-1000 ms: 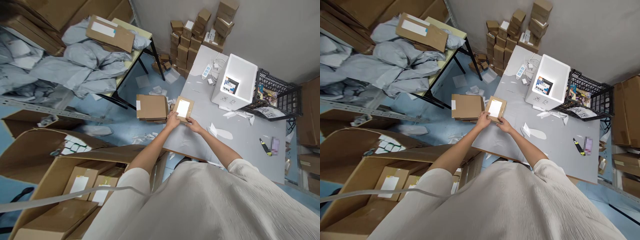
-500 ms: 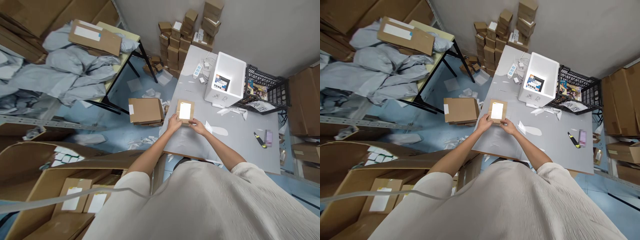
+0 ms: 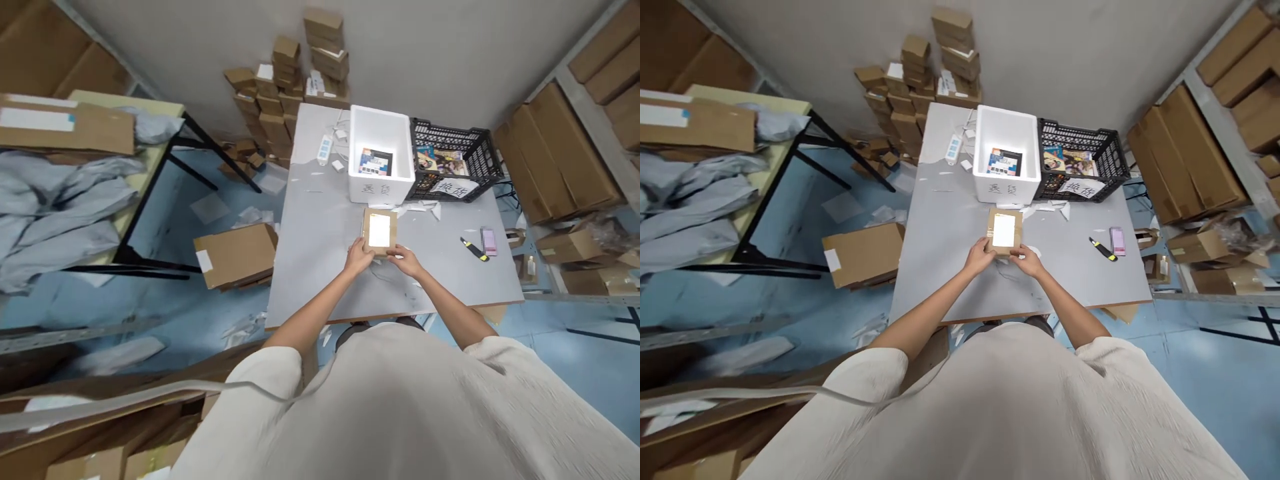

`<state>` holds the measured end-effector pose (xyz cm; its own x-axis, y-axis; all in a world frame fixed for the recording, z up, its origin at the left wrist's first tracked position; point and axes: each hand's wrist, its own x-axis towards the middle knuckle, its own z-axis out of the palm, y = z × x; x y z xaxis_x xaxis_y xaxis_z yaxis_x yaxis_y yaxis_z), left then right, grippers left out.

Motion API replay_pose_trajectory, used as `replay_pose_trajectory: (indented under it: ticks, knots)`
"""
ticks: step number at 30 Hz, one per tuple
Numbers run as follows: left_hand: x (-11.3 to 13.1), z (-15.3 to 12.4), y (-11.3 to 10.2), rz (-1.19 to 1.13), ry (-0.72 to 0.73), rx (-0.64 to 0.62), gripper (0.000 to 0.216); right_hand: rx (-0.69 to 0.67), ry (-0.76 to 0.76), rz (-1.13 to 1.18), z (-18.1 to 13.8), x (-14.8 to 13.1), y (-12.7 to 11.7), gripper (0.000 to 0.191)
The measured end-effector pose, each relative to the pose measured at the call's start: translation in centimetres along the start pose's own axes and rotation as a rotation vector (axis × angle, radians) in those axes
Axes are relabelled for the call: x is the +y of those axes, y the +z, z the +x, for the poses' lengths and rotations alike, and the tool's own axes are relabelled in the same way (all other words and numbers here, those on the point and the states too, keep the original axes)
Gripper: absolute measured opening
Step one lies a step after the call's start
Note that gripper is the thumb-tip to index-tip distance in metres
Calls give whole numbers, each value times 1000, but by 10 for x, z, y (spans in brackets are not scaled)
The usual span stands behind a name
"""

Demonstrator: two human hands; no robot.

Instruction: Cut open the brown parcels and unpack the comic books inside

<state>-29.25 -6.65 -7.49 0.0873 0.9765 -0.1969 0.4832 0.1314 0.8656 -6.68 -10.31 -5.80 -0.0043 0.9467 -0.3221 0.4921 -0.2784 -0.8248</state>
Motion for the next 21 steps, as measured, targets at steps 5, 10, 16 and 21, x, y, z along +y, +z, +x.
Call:
replay_pose_trajectory:
  ticks: [5, 10, 16, 21]
  knots:
    - [41, -1, 71, 54, 46, -95, 39, 64, 9, 11, -12, 48, -67, 24]
    - [71, -9, 149, 34, 35, -126, 35, 74, 21, -22, -18, 101, -134, 22]
    - [87, -13, 204, 66, -64, -169, 29, -62, -23, -85, -18, 145, -180, 24]
    - [87, -9, 211, 198, -135, -214, 39, -152, -24, -101, -13, 163, -188, 35]
